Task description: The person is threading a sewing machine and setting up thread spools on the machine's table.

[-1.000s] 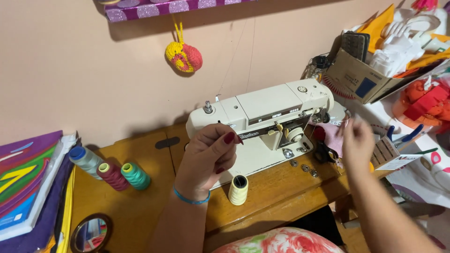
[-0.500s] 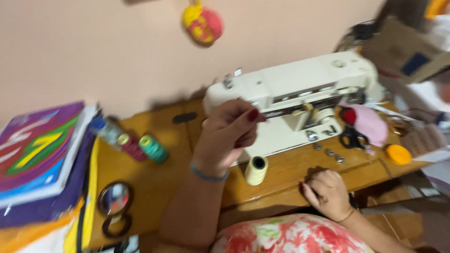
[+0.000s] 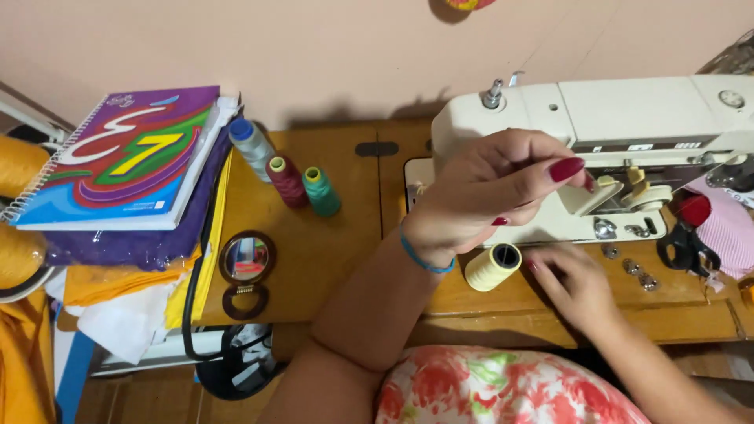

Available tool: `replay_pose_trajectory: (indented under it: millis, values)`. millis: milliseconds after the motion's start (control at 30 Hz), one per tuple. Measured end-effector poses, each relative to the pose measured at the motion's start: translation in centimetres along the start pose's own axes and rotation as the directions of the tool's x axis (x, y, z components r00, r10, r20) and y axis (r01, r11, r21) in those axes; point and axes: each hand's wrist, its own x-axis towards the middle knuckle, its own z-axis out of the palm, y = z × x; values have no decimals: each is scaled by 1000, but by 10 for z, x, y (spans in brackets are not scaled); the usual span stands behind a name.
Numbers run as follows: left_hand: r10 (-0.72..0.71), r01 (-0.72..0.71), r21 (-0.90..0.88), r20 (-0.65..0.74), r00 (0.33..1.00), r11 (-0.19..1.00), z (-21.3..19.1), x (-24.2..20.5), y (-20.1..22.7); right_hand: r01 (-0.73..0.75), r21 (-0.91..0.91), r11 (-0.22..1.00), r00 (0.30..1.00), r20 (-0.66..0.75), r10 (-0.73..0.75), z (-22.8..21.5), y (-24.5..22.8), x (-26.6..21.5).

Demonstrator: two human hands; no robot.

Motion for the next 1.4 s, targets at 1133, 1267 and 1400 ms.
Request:
replay_pose_trajectory:
  millis: [1133, 1267, 1400]
  values:
    - [27, -28, 20, 54, 998, 999, -1, 6, -13, -525, 513, 680, 850, 365, 380, 100, 139, 49]
    - [57, -62, 120, 48, 997, 991, -2, 5, -16, -551, 547, 630, 833, 403, 379, 86, 116, 62]
    - [46, -51, 74, 61, 997, 996, -1, 6, -16, -569, 589, 574, 822, 425, 379, 61, 50, 93]
